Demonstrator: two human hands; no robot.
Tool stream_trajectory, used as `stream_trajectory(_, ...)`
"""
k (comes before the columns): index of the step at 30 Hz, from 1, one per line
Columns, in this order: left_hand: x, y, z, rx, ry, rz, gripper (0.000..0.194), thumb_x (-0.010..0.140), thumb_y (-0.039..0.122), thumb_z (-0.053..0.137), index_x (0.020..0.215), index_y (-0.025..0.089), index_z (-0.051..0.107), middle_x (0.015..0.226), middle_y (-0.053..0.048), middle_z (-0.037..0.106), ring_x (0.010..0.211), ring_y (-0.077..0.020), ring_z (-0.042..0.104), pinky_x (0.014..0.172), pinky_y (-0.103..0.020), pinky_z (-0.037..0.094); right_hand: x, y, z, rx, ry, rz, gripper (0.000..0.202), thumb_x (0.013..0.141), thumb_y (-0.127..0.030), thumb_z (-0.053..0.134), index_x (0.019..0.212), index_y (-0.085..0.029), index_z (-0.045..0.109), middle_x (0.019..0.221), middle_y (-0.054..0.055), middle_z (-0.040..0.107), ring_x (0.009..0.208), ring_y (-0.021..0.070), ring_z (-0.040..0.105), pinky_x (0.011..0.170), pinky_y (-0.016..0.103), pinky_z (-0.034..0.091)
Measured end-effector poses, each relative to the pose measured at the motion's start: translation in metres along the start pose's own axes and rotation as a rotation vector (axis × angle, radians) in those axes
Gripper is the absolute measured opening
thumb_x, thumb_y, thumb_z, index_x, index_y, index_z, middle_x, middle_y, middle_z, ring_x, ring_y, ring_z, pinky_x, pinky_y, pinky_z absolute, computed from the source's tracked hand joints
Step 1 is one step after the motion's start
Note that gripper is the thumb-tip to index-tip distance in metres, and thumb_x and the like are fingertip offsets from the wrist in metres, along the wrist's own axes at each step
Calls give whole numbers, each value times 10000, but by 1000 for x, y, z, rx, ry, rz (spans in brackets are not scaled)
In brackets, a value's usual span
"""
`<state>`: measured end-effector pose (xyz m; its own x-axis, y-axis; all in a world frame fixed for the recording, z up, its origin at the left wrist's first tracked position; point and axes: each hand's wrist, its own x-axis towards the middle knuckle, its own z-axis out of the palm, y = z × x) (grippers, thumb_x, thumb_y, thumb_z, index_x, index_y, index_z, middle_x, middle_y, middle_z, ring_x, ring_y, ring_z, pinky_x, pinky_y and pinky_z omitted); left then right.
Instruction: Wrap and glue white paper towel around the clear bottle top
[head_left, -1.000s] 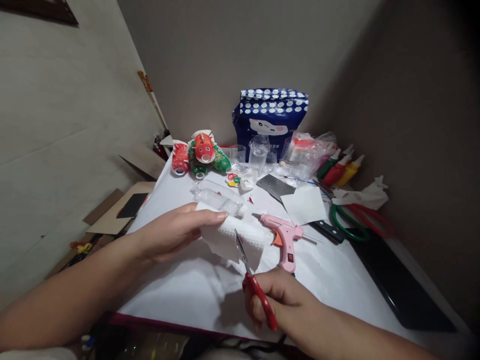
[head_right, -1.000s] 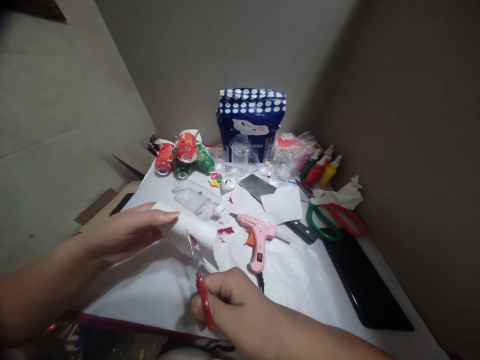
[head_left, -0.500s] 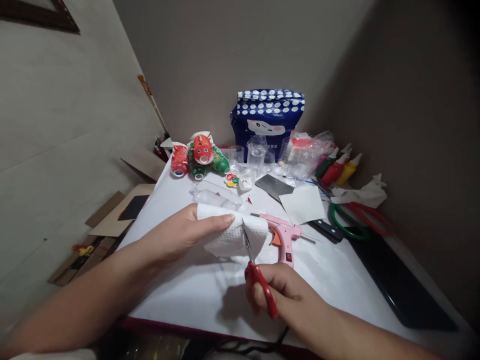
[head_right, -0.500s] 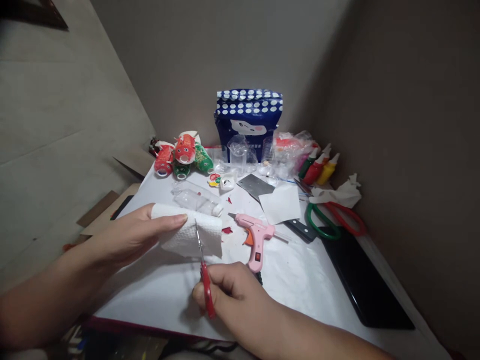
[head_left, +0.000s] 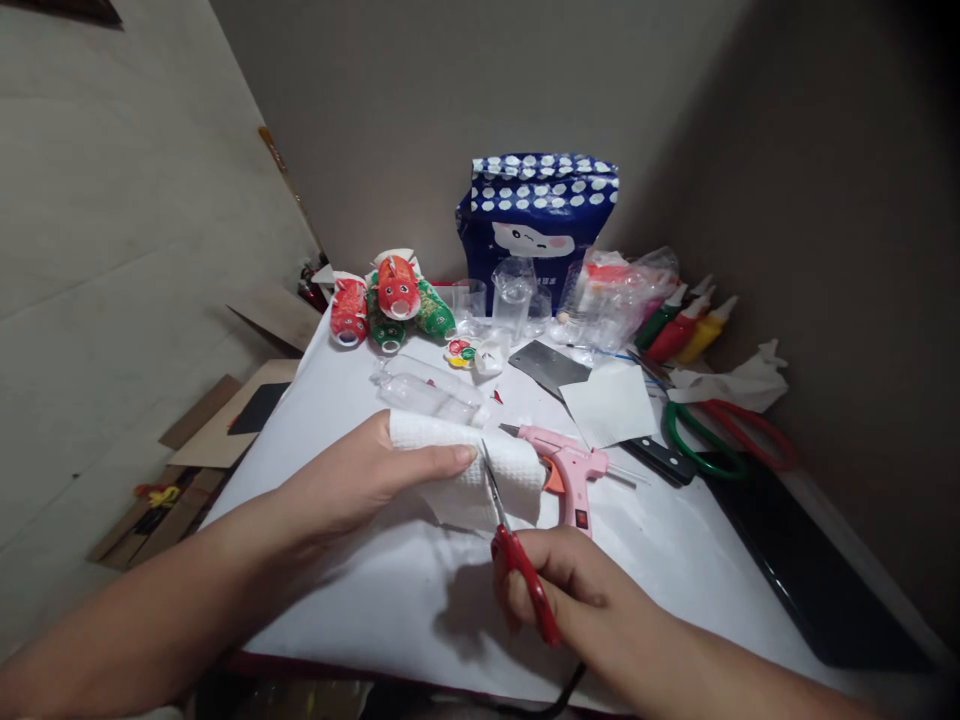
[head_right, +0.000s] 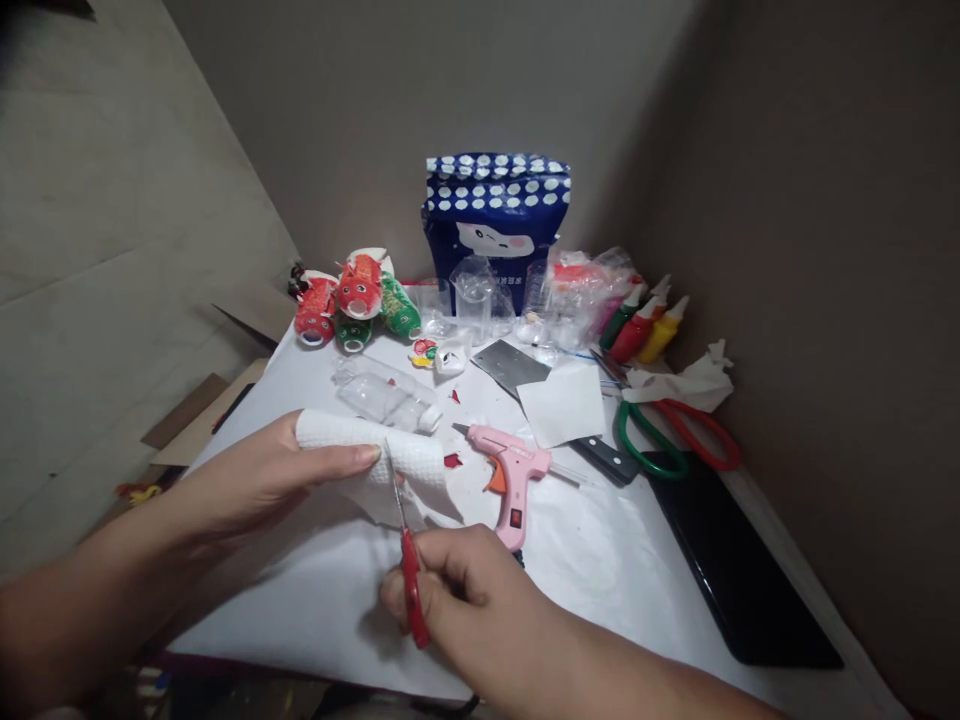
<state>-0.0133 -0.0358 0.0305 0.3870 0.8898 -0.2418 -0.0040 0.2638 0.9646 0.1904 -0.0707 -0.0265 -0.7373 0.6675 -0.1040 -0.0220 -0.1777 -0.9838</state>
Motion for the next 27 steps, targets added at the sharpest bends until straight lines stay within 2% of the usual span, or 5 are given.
stream_trajectory(5,2,2,1,-11,-14,9,382,825,248,702,1200,177,677,1140,-100,727,1025,-259,670,931,-371,503,1,0,0,-2,18,7,507,913,-613,469,641,-186,455,606,-48,421,567,91,331,566,235,303)
stream_trajectory(11,4,-4,4,-76,13,-10,417,814,242,700,1225,186,655,1094,-85,739,923,-252,689,820,-350,530,2,5,2,36,27,-21,546,886,-672,459,635,-188,439,598,-53,402,559,89,320,546,231,288)
stream_trajectory(17,4,-3,3,20,43,6,437,827,283,695,1250,192,634,1187,-80,708,1064,-279,650,935,-386,492,2,2,0,64,6,59,436,890,-515,558,631,-179,458,588,-56,405,551,81,311,538,224,268)
stream_trajectory(23,2,1,5,151,118,16,422,793,310,710,1182,154,665,1133,-102,733,1137,-321,621,972,-425,475,2,-5,-3,72,-48,66,561,852,-686,508,644,-166,490,584,-52,385,553,85,303,537,230,261)
stream_trajectory(27,1,1,8,96,98,-35,416,780,300,701,1170,158,664,1172,-111,715,1092,-328,642,938,-428,494,1,-5,-4,55,-44,58,538,872,-663,502,651,-174,471,596,-53,380,556,86,298,543,230,266)
